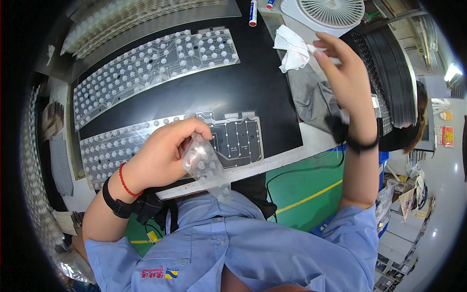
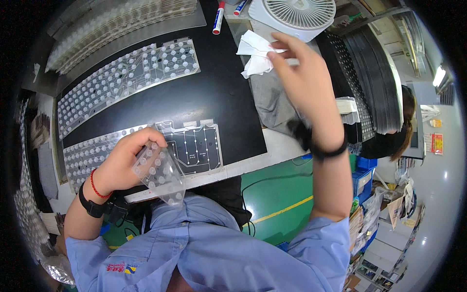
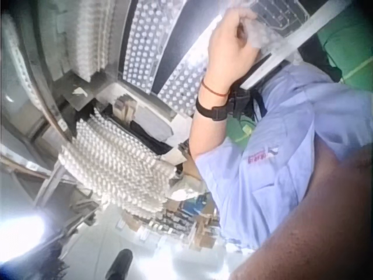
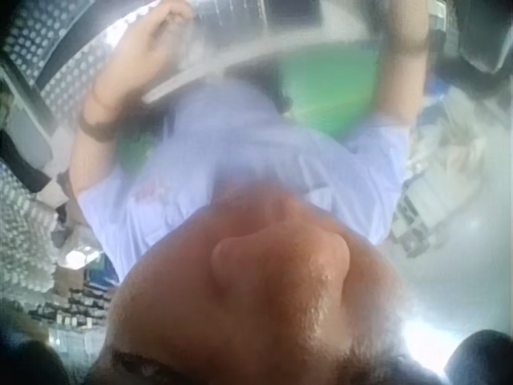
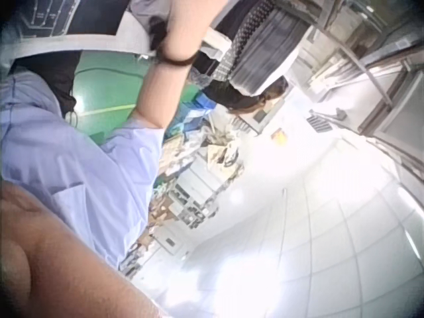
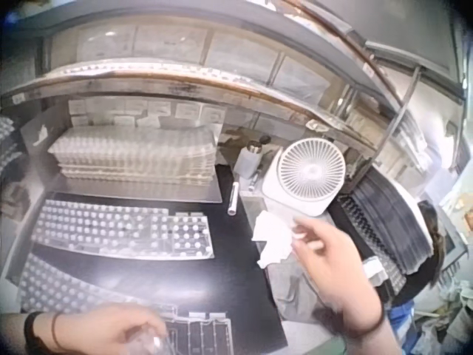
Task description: Inspecting and aligning plastic keyboard membrane layers on a workstation.
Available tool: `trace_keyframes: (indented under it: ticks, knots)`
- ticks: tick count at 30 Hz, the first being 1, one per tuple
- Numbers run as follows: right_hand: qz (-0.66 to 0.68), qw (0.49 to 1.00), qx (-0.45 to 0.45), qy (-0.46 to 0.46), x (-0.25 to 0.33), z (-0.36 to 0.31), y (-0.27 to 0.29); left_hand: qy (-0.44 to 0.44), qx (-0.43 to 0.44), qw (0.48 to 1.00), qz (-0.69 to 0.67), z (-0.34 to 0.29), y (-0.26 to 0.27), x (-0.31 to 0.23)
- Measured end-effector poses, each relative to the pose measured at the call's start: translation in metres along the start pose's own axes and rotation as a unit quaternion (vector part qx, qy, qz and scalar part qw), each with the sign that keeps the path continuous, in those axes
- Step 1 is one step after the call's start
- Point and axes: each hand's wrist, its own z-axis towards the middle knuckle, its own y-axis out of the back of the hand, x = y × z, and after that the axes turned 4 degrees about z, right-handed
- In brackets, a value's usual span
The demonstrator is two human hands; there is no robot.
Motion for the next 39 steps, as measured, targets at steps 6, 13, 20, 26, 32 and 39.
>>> trace_keyframes:
  ticks: [6, 13, 20, 26, 32, 39]
  knots:
    - [-0.171, 0.97, 0.142, -0.095, -0.123, 0.049, 0.001, -0.081, 0.013, 0.997, 0.008, -0.001, -0.002, 0.007]
    - [-0.089, 0.989, 0.04, -0.111, -0.077, 0.037, 0.025, -0.117, 0.003, 0.993, 0.01, -0.004, -0.003, 0.008]
    - [0.094, 0.993, 0.067, -0.016, 0.069, -0.085, -0.025, -0.085, 0.089, 0.992, 0.032, -0.007, 0.0, 0.005]
    - [0.078, 0.992, 0.054, 0.087, 0.078, -0.129, -0.085, -0.064, 0.082, 0.995, 0.002, -0.007, -0.006, 0.005]
    - [0.009, 0.984, 0.096, 0.151, 0.064, -0.133, -0.095, -0.065, 0.074, 0.995, -0.032, -0.006, -0.006, 0.006]
    - [0.063, 0.987, 0.088, 0.122, 0.061, -0.128, -0.076, -0.097, 0.049, 0.993, 0.036, -0.007, -0.011, 0.003]
